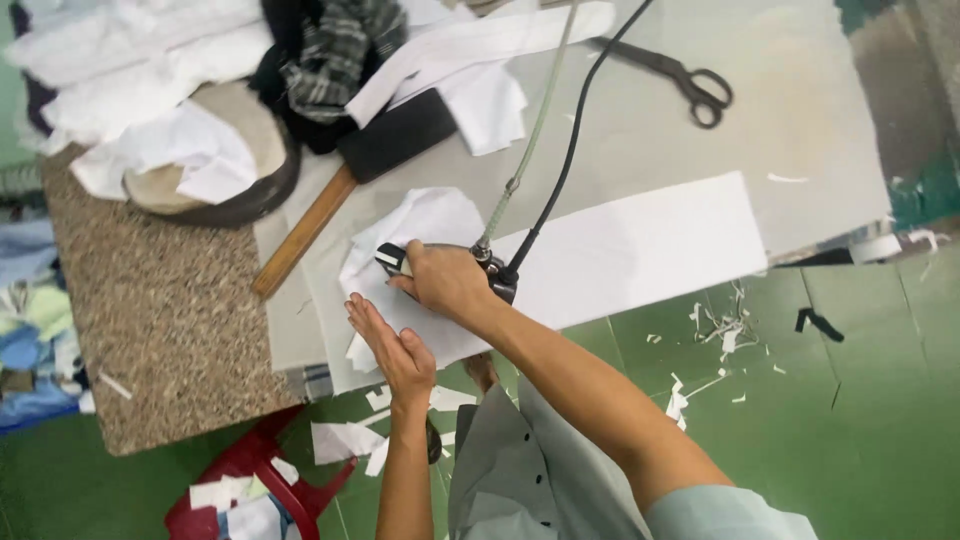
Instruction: The person cuts a long strip of white fabric using shears, then folds and irons it on a work table. They repeat the process by cutting another strip, folding it, and ironing it flat.
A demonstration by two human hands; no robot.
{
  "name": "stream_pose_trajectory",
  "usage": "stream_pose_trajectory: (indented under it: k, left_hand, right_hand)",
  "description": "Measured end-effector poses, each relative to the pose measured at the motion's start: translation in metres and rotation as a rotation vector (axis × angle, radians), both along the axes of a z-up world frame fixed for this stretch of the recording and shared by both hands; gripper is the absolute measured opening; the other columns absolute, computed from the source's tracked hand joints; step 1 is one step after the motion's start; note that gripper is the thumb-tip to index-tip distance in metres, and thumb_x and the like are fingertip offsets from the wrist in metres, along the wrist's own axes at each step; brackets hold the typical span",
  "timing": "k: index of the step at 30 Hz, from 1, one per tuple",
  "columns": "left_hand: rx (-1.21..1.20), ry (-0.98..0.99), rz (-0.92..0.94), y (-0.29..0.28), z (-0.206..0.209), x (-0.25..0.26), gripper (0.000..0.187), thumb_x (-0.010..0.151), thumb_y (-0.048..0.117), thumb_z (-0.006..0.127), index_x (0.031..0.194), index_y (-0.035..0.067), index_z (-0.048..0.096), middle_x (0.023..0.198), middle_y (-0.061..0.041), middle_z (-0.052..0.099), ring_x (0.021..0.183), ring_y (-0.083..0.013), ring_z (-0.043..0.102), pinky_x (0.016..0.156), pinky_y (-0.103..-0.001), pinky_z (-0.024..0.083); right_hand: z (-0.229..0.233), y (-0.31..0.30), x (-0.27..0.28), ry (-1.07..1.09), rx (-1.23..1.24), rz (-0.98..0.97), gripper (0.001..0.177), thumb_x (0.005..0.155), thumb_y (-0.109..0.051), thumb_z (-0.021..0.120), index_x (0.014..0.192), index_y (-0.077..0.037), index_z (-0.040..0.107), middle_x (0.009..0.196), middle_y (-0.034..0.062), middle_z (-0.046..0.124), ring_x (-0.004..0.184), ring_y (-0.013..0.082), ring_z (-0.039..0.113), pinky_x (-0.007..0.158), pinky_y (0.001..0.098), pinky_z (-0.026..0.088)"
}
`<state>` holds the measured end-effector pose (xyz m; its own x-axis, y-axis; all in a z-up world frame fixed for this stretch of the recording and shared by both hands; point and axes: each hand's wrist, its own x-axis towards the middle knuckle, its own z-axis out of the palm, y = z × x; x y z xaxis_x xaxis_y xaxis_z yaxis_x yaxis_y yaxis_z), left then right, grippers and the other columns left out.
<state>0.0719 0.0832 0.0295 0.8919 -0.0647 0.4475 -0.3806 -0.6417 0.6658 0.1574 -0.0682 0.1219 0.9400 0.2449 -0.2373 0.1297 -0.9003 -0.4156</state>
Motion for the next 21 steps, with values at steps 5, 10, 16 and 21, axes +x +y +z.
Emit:
stream_pose_trajectory:
  k: [5, 10, 16, 21]
  left_hand:
    - [0.248, 0.174, -0.137, -0.041, -0.02, 0.023, 0.07, 0.103, 0.025, 0.04, 0.161, -0.007, 0.018, 0.167, -0.032, 0.013, 0.154, -0.0485, 0.007, 0.122, -0.061, -0.005]
    - [0.61, 0.413, -0.212, -0.066, -0.02, 0.037, 0.077, 0.103, 0.041, 0.046, 0.16, -0.006, 0.022, 0.168, -0.028, 0.016, 0.156, -0.0429, 0.011, 0.124, -0.06, -0.006]
    - [0.711, 0.447, -0.195, -0.068, -0.02, 0.039, 0.079, 0.104, 0.047, 0.043, 0.161, -0.005, 0.024, 0.168, -0.028, 0.018, 0.156, -0.0428, 0.015, 0.125, -0.06, -0.001]
    - [0.727, 0.419, -0.179, -0.07, -0.022, 0.039, 0.081, 0.102, 0.046, 0.043, 0.161, -0.005, 0.02, 0.169, -0.028, 0.017, 0.157, -0.042, 0.014, 0.125, -0.059, -0.001]
  right_hand:
    - [0.019, -0.075, -0.03, 0.053, -0.015, -0.279, 0.042, 0.099, -0.047, 0.054, 0.099, -0.005, 0.056, 0.077, 0.0201, 0.072, 0.073, 0.0371, 0.076, 0.064, 0.0467, 0.061]
    - [0.024, -0.162, -0.05, 0.065, -0.022, -0.454, 0.044, 0.099, -0.046, 0.054, 0.099, -0.003, 0.056, 0.079, 0.0236, 0.072, 0.078, 0.0414, 0.075, 0.068, 0.0511, 0.06]
    - [0.014, -0.245, -0.063, 0.066, -0.125, -0.562, 0.044, 0.101, -0.047, 0.053, 0.099, -0.004, 0.057, 0.078, 0.0245, 0.072, 0.079, 0.0425, 0.075, 0.07, 0.0511, 0.06]
    - [0.013, -0.3, -0.069, 0.091, -0.179, -0.598, 0.046, 0.103, -0.049, 0.052, 0.103, -0.004, 0.058, 0.08, 0.0255, 0.072, 0.079, 0.0431, 0.075, 0.07, 0.0511, 0.06]
